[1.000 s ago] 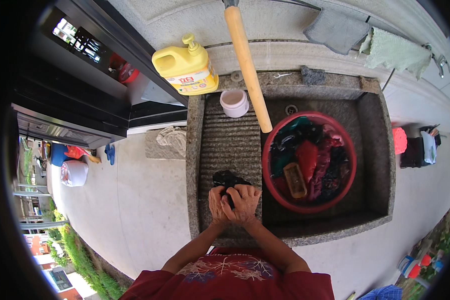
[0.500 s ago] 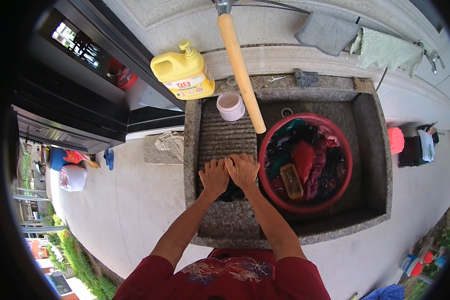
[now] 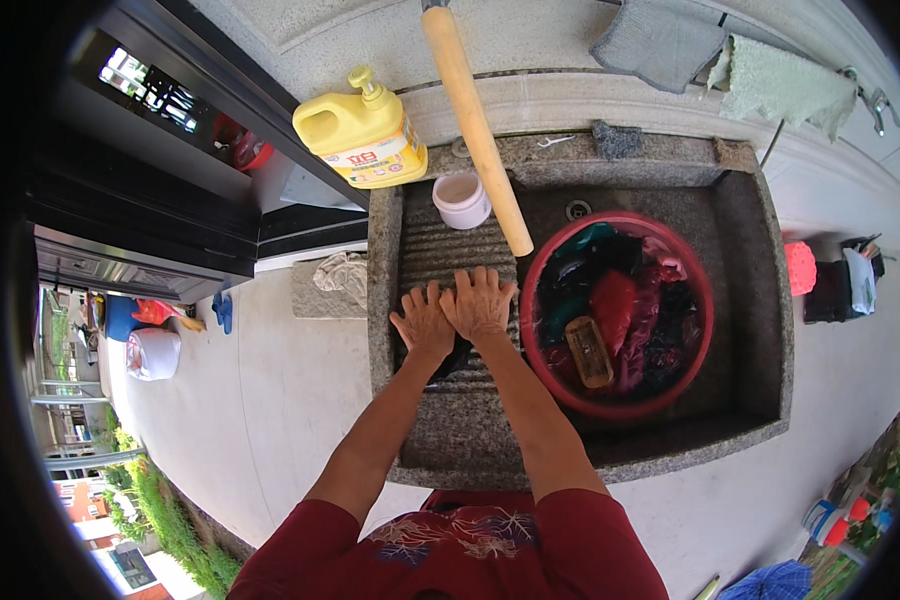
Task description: The person fills a red basin with water from a tap and places a pile of clothes into it. They then proceed to wash the clothes by hand, scrubbing them against a stone washboard and using a bar of soap. The person handles the clothes individually, scrubbing and rinsing them in the basin.
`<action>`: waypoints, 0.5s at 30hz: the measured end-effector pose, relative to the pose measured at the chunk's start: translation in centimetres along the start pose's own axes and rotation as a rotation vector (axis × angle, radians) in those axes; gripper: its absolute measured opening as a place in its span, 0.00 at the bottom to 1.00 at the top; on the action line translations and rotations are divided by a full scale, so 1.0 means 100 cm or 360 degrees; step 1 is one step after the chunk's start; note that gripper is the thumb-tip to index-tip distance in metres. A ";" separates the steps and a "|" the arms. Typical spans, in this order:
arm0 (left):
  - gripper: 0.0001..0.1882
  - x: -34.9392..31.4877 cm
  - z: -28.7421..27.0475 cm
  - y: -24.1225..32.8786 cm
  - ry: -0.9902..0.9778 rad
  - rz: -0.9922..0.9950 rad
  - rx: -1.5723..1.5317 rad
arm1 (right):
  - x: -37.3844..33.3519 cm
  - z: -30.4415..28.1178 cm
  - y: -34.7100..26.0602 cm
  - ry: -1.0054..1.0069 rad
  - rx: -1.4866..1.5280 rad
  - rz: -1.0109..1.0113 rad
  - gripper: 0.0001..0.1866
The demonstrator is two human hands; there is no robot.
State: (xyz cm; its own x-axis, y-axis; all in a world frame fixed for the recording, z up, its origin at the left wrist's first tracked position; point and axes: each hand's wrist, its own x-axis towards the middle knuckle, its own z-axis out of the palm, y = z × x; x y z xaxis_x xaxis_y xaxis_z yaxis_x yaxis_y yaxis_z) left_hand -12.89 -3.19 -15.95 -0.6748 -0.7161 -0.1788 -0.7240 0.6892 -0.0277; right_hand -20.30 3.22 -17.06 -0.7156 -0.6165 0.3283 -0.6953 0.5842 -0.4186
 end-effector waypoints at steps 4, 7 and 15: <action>0.20 -0.042 0.006 -0.019 0.0034 0.0252 -0.0363 | -0.028 -0.017 0.008 -0.0224 0.0460 0.0046 0.15; 0.16 -0.125 0.017 -0.015 0.0373 0.0295 -0.0633 | -0.096 -0.067 -0.009 0.0020 0.0619 0.0044 0.14; 0.14 -0.023 0.007 -0.010 0.0108 0.0424 -0.0139 | -0.013 -0.001 0.006 -0.0457 0.0058 0.0023 0.08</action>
State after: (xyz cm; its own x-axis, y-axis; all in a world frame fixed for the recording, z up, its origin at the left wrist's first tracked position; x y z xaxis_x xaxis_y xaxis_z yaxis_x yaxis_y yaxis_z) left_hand -10.48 -2.18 -16.21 -0.8486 -0.5191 -0.1022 -0.5278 0.8439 0.0967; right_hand -19.77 4.46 -17.63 -0.6738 -0.7355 0.0709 -0.6785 0.5778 -0.4537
